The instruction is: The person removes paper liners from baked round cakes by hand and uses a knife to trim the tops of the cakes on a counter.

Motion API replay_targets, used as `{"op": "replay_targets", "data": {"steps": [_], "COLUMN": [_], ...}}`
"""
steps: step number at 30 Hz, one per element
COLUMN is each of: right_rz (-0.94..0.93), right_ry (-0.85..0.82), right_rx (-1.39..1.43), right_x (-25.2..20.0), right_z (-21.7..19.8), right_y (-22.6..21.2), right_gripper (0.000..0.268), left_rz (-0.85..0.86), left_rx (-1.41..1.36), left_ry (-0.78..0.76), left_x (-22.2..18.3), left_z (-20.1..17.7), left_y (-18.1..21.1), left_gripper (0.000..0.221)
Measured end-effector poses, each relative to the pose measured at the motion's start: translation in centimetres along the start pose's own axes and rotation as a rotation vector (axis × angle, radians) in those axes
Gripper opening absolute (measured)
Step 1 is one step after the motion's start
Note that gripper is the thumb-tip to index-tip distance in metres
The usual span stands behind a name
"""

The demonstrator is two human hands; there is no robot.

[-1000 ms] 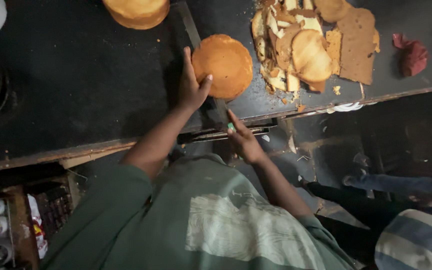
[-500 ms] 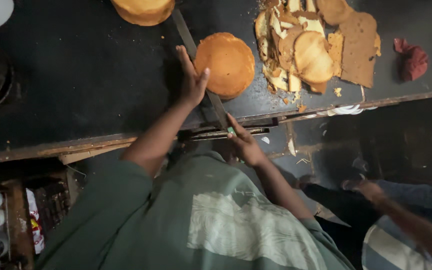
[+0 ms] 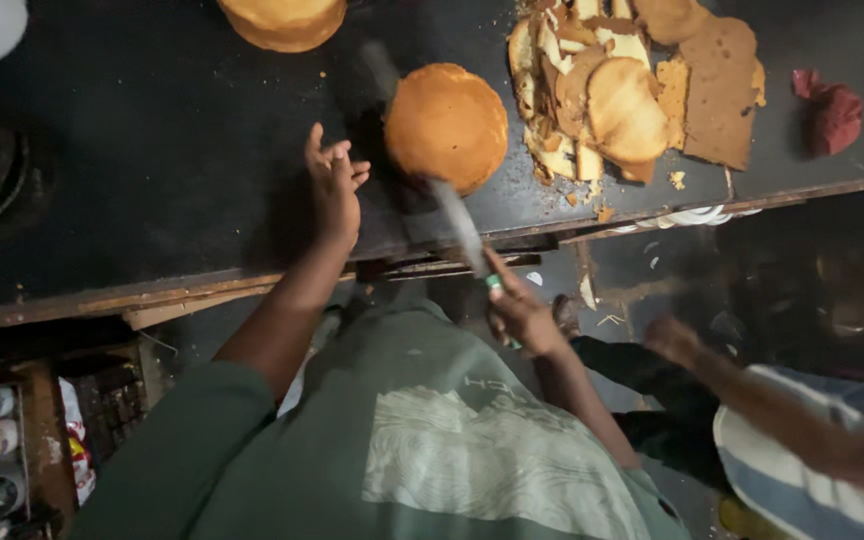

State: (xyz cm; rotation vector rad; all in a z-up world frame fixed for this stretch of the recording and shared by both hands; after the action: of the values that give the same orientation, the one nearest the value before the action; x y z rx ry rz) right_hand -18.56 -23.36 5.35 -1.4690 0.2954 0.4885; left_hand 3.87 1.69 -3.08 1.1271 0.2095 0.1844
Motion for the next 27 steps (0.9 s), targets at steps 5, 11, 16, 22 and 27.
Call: {"op": "replay_targets", "data": {"steps": [5, 11, 16, 22, 27], "right_rz": [-0.404, -0.288, -0.166, -0.098, -0.143], "right_ry": [0.124, 0.353, 0.219, 0.273, 0.234], "right_rx": [0.64, 0.226, 0.306, 0.263, 0.255], "right_x": [-2.0, -1.4, -1.7, -0.3, 3.0], "right_z": [-5.7, -8.2, -4.9, -3.9, -3.3], "right_y": [-4.7, -1.1, 2.6, 2.0, 0.4], "right_gripper": [0.075, 0.069, 0.071, 0.069, 0.068], "left_rz": [-0.017, 0.02, -0.004, 0.055, 0.418], "left_rx": [0.094, 0.154, 0.232, 0.345, 0.618], "left_ry": [-0.032, -0.066, -0.092, -0.159, -0.26], "left_x": [-0.6, -0.9, -1.1, -1.1, -2.6], "left_z": [0.4, 1.0, 1.9, 2.8, 4.3], "left_y": [2.2, 2.8, 2.7, 1.9, 3.7], "left_gripper": [0.069, 0.065, 0.062, 0.05, 0.042]}}
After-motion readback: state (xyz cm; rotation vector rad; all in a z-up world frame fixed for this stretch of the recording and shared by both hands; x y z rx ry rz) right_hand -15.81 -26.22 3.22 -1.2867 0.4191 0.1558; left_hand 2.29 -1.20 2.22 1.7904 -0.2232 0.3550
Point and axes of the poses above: each hand's wrist, its own x-axis towards the middle knuckle, its own z-axis out of the palm, y = z × x, the point moved 9 cm from there along x, towards the middle knuckle, and after that the axes turned 7 degrees about y, right-handed, at the moved point
